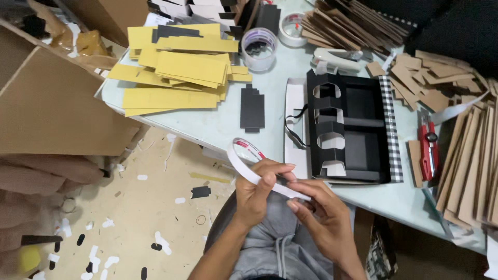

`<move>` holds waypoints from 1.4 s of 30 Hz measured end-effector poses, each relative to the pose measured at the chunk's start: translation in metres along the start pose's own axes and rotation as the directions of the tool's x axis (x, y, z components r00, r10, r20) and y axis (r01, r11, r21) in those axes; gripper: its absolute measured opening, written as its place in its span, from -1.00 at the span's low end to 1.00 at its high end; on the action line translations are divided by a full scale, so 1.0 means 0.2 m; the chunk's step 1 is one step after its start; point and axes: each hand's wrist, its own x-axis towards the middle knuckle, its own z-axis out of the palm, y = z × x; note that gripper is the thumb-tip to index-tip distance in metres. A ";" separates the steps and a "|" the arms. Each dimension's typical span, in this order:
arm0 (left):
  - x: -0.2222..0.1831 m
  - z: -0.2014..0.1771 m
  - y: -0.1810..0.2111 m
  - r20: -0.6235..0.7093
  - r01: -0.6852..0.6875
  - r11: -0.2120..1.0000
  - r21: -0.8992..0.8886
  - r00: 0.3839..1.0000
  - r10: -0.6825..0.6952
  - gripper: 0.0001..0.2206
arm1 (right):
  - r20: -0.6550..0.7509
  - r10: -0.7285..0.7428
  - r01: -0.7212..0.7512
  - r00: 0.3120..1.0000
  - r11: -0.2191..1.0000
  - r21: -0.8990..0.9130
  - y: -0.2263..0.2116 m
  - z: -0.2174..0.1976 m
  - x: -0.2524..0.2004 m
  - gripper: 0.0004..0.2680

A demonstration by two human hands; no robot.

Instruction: The person assembles a multi-compartment cardboard display unit by folding pre-cut sections, applying strips of double-sided tape, and pressing the components together.

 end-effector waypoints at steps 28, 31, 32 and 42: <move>0.07 -0.07 0.23 0.497 -0.551 0.680 0.484 0.813 0.304 -0.96 | -0.297 -0.003 0.094 0.955 0.952 0.292 0.00 0.00 -0.03 -0.96; 0.03 -0.06 0.18 0.500 -0.709 0.461 0.534 0.704 0.505 -0.90 | -0.389 0.022 0.172 0.921 0.874 0.455 0.05 0.04 -0.02 -0.96; 0.02 -0.05 0.19 0.486 -0.718 0.438 0.542 0.692 0.534 -0.86 | -0.386 0.044 0.196 0.921 0.805 0.560 0.05 0.05 -0.03 -0.97; -0.17 -0.29 0.27 0.173 -0.472 0.692 0.546 0.872 0.458 -0.91 | -0.661 0.016 0.268 0.750 0.907 0.326 0.07 -0.31 -0.02 -0.92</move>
